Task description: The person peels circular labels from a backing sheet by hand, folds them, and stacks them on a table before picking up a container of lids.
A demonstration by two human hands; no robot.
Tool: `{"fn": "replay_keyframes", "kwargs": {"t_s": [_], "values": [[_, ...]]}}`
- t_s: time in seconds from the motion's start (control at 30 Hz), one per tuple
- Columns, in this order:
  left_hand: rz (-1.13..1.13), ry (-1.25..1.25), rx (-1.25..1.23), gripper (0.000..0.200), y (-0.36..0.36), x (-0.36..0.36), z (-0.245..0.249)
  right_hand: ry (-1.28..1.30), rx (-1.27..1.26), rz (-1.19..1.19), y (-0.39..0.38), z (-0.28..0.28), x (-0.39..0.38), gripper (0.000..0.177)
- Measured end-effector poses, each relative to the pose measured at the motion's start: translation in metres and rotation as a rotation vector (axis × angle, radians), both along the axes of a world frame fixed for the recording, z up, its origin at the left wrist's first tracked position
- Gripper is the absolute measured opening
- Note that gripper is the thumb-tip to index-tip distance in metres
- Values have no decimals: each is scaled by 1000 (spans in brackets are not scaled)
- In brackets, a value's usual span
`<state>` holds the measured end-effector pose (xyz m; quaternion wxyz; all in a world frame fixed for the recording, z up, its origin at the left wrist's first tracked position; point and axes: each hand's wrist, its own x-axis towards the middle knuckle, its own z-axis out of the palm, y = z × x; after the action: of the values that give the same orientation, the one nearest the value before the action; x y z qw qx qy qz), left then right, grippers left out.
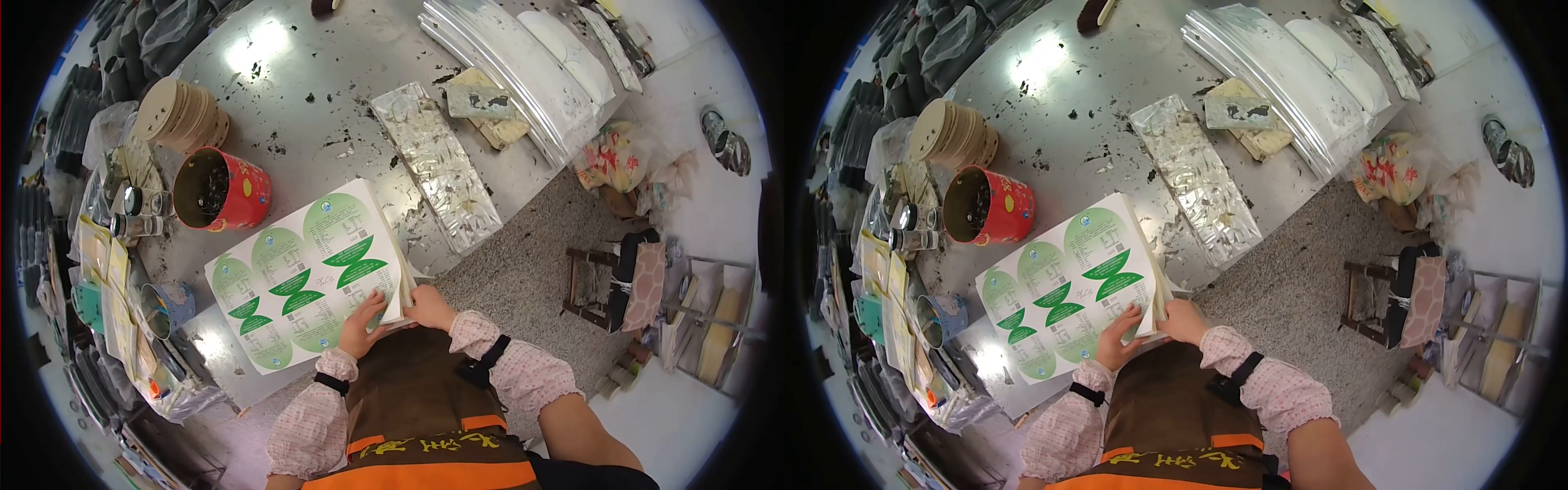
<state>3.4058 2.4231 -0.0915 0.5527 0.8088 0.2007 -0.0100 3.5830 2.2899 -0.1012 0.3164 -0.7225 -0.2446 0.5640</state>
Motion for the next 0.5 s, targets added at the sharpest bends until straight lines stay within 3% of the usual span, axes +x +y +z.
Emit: {"fn": "replay_keyframes", "kwargs": {"t_s": [0.03, 0.13, 0.33, 0.43, 0.5], "values": [[13, -8, -18, 45, 0, -2, -5, 15, 66, -11, -5, -5, 0, 35], [39, -19, -49, 44, 0, -7, -19, 487, 187, -205, -14, -13, 4, 36], [7, -6, 17, 38, -1, 0, -3, -218, -109, 180, 5, 3, 1, 29], [45, -18, -11, 33, -1, -3, -11, 296, 172, -69, -11, -15, 3, 34], [97, -24, -57, 32, -1, -3, -16, 333, 156, -81, -13, -19, 5, 37]]}}
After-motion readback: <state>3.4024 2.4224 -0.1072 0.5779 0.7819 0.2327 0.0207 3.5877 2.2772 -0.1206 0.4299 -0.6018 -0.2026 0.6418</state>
